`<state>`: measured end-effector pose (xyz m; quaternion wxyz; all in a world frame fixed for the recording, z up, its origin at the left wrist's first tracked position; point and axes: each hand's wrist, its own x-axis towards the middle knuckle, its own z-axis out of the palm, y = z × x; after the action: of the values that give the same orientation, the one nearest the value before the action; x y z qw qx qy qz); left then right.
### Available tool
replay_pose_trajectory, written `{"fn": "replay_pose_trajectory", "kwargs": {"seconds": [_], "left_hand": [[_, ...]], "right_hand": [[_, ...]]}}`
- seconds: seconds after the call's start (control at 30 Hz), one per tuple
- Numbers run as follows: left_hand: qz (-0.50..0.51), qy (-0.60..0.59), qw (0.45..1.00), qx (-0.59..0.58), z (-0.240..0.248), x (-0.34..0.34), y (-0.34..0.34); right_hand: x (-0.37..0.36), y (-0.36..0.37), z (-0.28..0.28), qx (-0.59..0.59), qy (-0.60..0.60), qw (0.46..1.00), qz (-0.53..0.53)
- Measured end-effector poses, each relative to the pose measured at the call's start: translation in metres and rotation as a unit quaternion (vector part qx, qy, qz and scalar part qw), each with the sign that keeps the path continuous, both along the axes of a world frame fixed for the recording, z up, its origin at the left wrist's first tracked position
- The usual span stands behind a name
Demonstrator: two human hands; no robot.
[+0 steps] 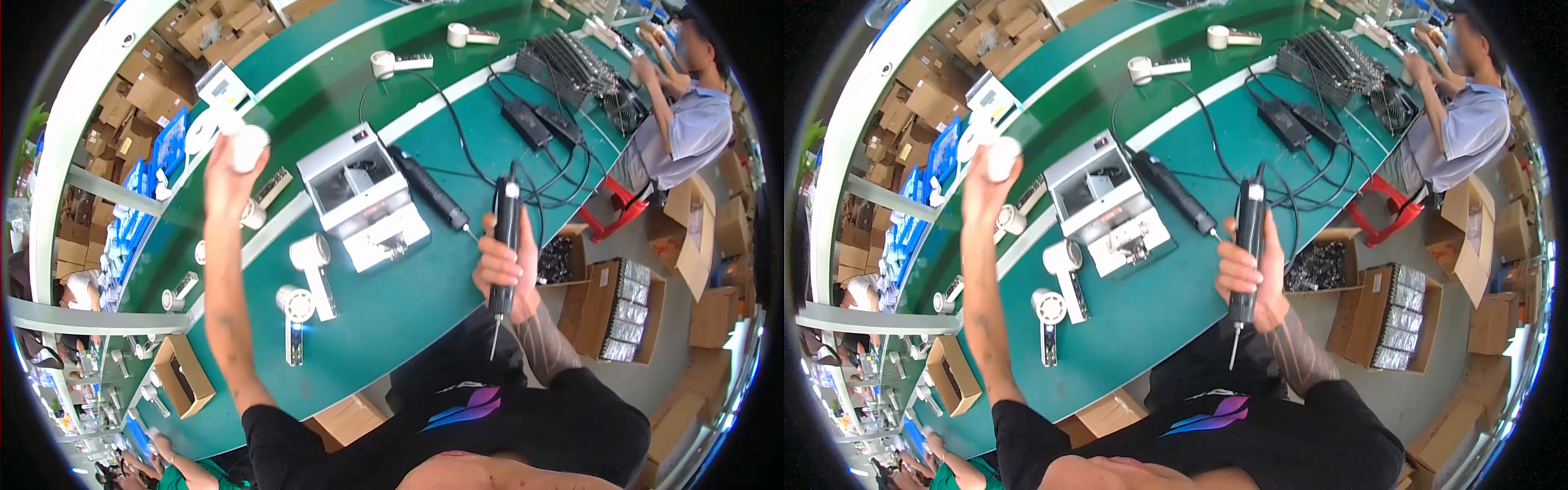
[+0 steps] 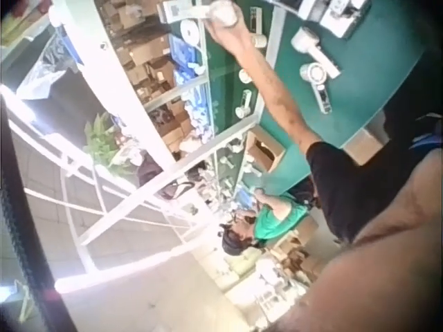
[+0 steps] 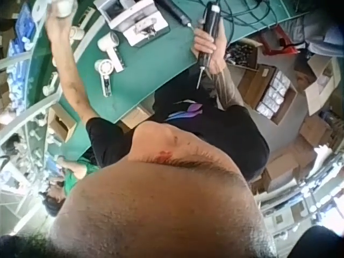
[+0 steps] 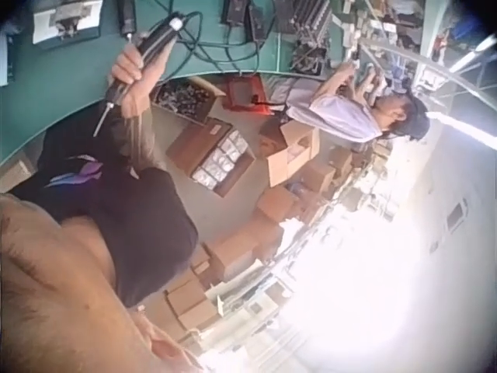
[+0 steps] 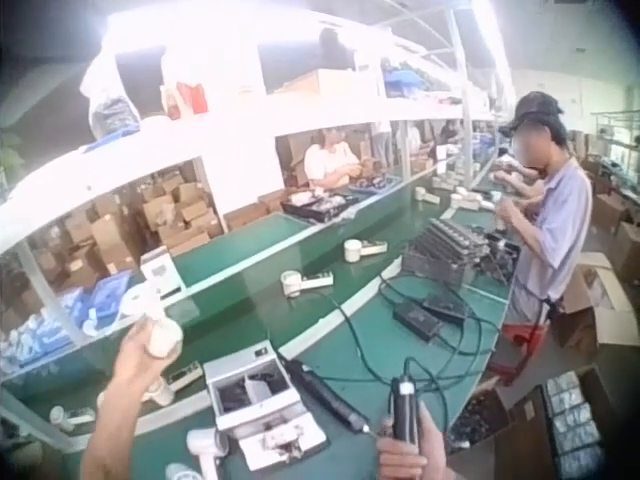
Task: The person assembles electronic components and plastic housing onto printed circuit boards using an electric screwdriver to secure them with screws.
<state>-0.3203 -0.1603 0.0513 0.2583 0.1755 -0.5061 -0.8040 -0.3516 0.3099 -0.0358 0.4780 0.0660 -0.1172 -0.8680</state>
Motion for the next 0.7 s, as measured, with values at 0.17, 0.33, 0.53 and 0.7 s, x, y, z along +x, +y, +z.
{"fn": "replay_pose_trajectory", "kwargs": {"seconds": [0.17, 0.33, 0.53, 0.7], "left_hand": [[-0.021, -0.051, 0.97, -0.236, 0.047, 0.139, 0.134], [-0.233, -0.172, 0.724, -0.626, 0.021, 0.196, 0.22], [-0.243, -0.196, 0.577, -0.755, -0.018, 0.201, 0.249], [-0.2, -0.201, 0.505, -0.815, -0.031, 0.204, 0.248]], "right_hand": [[-0.007, -0.056, 0.084, 0.138, 0.333, 0.9, -0.244], [-0.013, -0.127, 0.085, 0.229, 0.59, 0.692, -0.348], [0.002, -0.136, 0.085, 0.255, 0.672, 0.611, -0.333], [0.022, -0.107, 0.074, 0.291, 0.615, 0.664, -0.312]]}}
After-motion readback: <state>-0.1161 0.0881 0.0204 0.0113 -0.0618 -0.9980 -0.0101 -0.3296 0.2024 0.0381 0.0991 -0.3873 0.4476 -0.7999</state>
